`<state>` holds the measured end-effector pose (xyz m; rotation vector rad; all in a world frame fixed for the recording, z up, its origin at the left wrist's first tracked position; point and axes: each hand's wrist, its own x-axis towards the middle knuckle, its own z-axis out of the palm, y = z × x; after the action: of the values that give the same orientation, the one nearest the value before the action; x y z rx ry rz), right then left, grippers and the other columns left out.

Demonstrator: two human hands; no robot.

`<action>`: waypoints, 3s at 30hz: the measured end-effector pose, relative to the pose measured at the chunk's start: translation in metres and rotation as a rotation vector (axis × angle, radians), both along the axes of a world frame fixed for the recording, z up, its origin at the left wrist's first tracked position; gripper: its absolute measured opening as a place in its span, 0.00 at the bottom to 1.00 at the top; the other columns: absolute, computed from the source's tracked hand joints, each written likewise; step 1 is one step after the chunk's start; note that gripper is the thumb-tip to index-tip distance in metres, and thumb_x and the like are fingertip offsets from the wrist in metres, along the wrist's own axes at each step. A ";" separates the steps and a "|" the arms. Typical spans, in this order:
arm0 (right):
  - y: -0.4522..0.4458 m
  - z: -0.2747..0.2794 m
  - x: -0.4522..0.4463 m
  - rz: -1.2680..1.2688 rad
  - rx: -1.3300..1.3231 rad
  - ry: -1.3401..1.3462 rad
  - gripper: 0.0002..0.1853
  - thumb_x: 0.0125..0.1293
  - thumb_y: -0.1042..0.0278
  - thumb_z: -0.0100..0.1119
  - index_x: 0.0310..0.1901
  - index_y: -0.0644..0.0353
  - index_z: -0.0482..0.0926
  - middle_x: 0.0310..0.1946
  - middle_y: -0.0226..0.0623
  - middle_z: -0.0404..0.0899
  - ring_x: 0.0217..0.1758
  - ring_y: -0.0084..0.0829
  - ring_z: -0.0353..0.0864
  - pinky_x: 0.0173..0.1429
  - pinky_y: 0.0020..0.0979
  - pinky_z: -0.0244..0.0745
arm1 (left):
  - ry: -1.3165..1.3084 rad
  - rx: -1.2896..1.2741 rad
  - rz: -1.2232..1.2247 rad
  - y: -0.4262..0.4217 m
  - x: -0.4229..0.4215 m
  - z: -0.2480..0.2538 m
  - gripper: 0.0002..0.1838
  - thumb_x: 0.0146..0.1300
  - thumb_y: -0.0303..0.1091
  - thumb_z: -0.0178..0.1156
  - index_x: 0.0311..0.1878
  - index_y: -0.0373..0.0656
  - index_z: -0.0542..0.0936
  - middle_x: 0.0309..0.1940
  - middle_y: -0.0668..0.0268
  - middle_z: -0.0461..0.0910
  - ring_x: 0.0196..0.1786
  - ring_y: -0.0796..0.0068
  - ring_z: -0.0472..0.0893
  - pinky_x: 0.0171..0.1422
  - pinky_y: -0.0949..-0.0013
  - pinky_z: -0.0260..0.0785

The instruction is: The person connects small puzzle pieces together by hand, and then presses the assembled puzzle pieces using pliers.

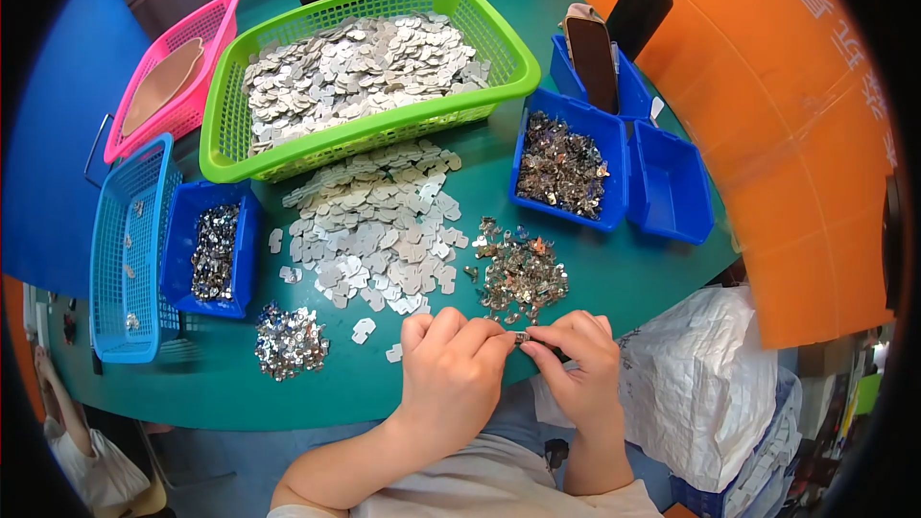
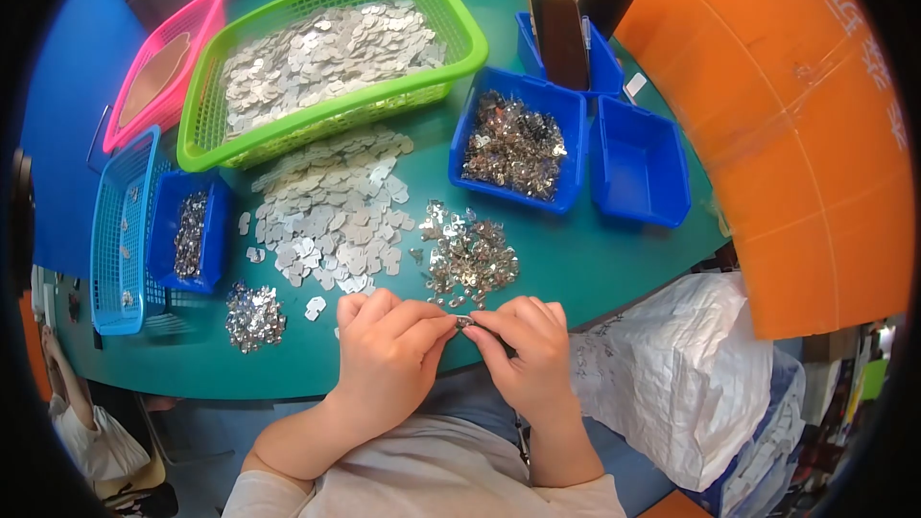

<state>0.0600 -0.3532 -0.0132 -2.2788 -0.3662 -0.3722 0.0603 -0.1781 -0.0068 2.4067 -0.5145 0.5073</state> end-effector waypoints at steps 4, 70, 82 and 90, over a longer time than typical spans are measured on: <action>0.001 0.001 0.001 -0.003 0.008 -0.003 0.09 0.51 0.75 0.74 0.37 0.55 0.89 0.27 0.27 0.81 0.30 0.26 0.73 0.41 0.29 0.60 | -0.010 0.022 0.019 -0.001 -0.001 0.000 0.07 0.52 0.29 0.72 0.35 0.49 0.87 0.36 0.77 0.82 0.36 0.72 0.73 0.48 0.63 0.56; 0.086 0.046 -0.023 0.307 0.517 0.242 0.06 0.62 0.85 0.66 0.41 0.71 0.82 0.46 0.49 0.82 0.46 0.33 0.83 0.49 0.29 0.80 | -0.043 -0.482 0.044 0.085 -0.051 0.019 0.13 0.48 0.19 0.74 0.40 0.40 0.88 0.34 0.63 0.86 0.29 0.71 0.85 0.31 0.73 0.77; 0.085 0.042 -0.021 0.336 0.654 0.288 0.07 0.63 0.85 0.66 0.42 0.70 0.83 0.48 0.49 0.83 0.45 0.30 0.82 0.45 0.27 0.79 | -0.048 -0.464 -0.020 0.089 -0.047 0.026 0.13 0.46 0.20 0.76 0.37 0.39 0.88 0.31 0.61 0.86 0.29 0.69 0.86 0.29 0.73 0.76; 0.090 0.035 -0.021 0.336 0.712 0.295 0.07 0.64 0.79 0.68 0.42 0.70 0.83 0.47 0.49 0.81 0.49 0.32 0.81 0.49 0.27 0.79 | 0.093 -0.588 -0.057 0.091 -0.048 0.028 0.12 0.47 0.16 0.73 0.37 0.38 0.88 0.32 0.60 0.86 0.30 0.69 0.86 0.30 0.73 0.77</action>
<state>0.0387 -0.2634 0.0219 -1.5112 -0.3799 0.0192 0.0127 -0.0876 0.0210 1.8381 -0.3321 0.4438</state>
